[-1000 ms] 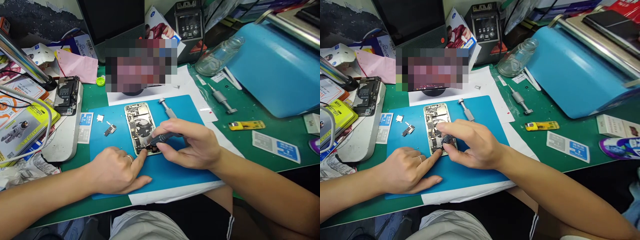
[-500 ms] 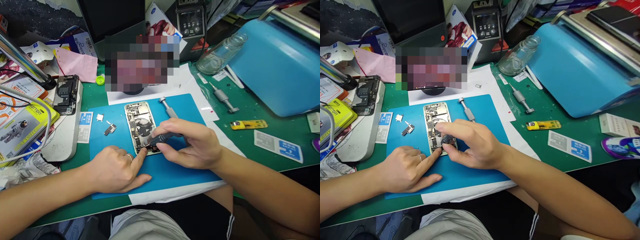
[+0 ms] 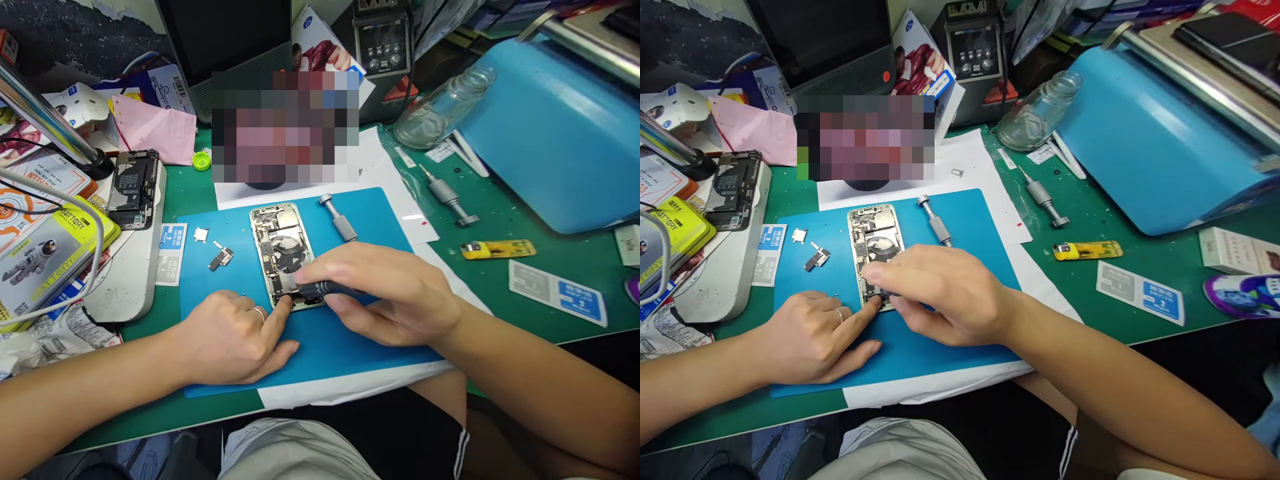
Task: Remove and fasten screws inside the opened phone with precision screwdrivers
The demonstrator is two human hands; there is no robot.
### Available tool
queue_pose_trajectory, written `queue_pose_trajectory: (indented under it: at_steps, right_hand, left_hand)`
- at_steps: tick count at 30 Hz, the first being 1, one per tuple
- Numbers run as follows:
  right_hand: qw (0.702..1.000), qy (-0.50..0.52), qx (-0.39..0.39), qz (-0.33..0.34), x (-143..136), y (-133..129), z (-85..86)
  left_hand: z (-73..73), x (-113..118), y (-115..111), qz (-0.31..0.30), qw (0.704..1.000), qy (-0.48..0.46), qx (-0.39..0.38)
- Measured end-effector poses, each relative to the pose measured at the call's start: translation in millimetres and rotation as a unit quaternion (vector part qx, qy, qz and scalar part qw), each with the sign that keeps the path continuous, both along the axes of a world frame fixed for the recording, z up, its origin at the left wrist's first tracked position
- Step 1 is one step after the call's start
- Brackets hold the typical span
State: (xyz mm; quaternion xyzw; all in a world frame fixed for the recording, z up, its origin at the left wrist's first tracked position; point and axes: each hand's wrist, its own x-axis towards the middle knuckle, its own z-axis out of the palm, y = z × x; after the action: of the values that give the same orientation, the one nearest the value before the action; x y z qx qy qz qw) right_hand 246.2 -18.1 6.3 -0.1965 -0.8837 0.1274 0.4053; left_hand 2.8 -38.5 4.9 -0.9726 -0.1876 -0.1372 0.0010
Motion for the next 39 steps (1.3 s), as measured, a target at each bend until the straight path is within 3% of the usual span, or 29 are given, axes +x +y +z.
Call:
queue_pose_trajectory:
  at_steps: [5,15,19,39]
  right_hand:
    - [0.999,-0.007,0.048,-0.008,-1.1,1.0,2.4]
    - [0.999,0.000,0.039,-0.006,-2.7,0.9,2.7]
    - [1.000,0.018,-0.001,0.011,-2.2,0.7,1.9]
    - [1.000,0.005,0.020,-0.004,-4.5,-1.6,-0.6]
  left_hand:
    - [0.6,0.6,0.3,-0.002,1.000,-0.001,-0.002]
    - [0.2,-0.1,0.3,0.002,1.000,-0.001,-0.014]
    - [-1.0,-0.4,0.7,0.007,1.000,-0.008,-0.024]
    - [0.0,0.6,1.1,0.001,1.000,-0.015,-0.021]
